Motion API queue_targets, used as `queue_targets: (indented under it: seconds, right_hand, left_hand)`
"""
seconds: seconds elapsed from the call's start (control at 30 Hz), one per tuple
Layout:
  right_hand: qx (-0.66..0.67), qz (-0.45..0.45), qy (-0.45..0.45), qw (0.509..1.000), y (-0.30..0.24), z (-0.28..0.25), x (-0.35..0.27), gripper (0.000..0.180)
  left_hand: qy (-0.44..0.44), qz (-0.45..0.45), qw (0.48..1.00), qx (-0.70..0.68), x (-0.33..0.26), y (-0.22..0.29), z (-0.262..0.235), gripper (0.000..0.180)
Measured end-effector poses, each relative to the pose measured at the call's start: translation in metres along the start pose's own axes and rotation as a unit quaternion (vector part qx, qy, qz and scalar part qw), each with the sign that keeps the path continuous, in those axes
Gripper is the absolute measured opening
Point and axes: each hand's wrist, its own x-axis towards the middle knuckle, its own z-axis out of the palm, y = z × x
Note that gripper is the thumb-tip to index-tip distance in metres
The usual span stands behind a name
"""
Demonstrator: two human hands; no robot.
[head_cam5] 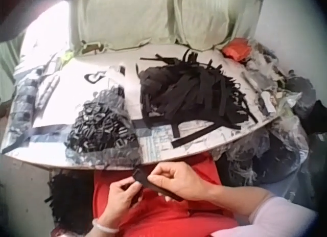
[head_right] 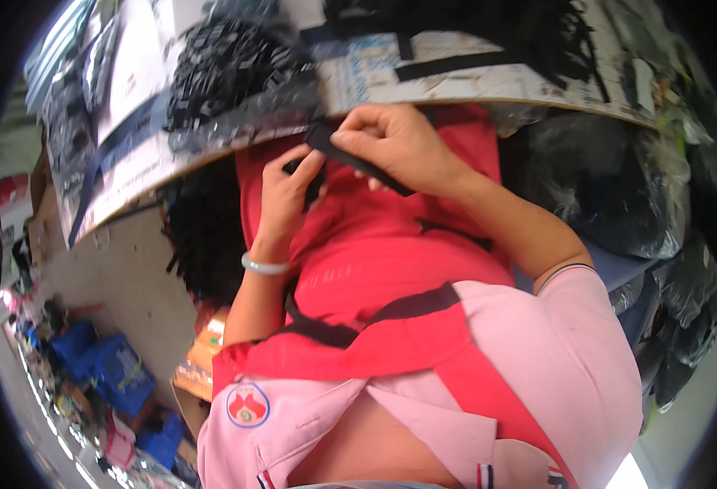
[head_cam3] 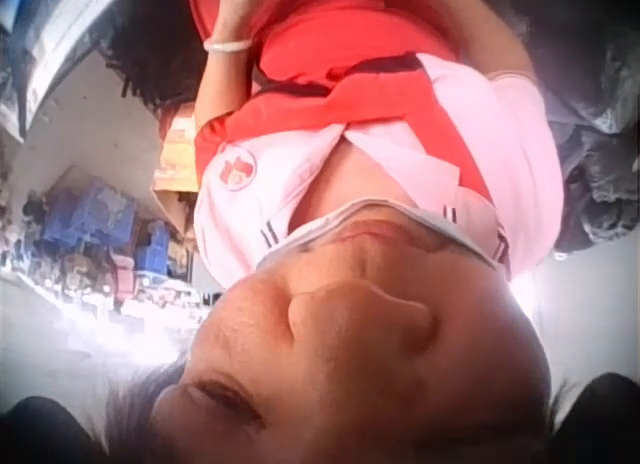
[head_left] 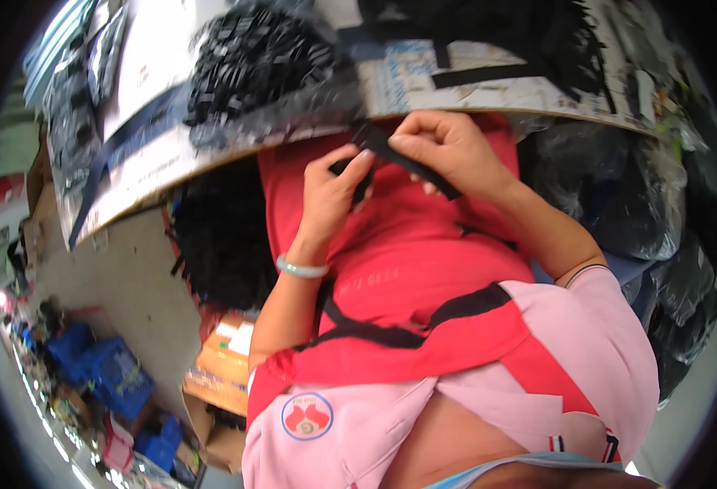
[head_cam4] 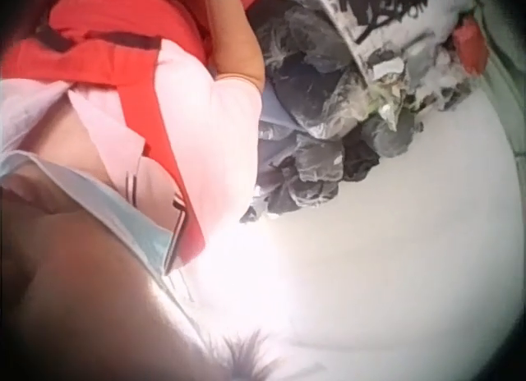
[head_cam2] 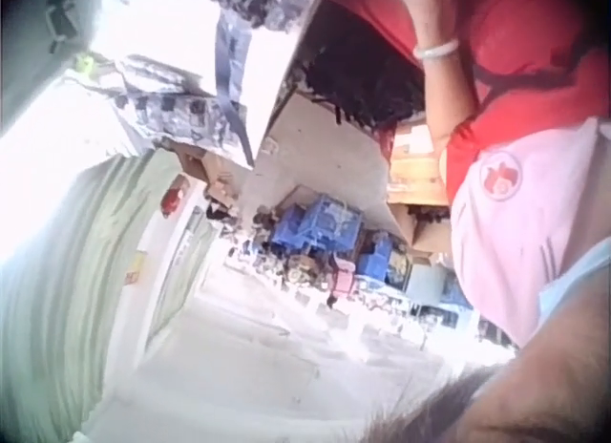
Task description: Manually attaching plastic buckles to black nylon straps.
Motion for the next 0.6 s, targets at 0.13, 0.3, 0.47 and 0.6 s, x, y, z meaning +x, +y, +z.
queue_targets:
  seconds: [0.13,0.3,0.47,0.6]
  right_hand:
    - [0.036,0.032,-0.003,0.999,0.025,0.001,0.002,0.020]
    - [0.085,0.044,0.011,0.995,0.038,0.006,0.009,0.020]
    - [0.127,0.024,0.028,0.991,0.042,0.017,0.014,0.021]
    - [0.076,-0.026,0.043,0.996,0.052,0.017,0.019,0.029]
  left_hand:
    - [0.022,0.102,0.992,0.074,-0.002,-0.011,0.002,0.010]
    - [0.060,0.233,0.947,0.213,-0.001,-0.017,0.000,0.008]
    - [0.086,0.331,0.885,0.316,-0.001,-0.018,0.001,0.011]
    - [0.101,0.307,0.895,0.306,0.000,-0.024,-0.005,0.014]
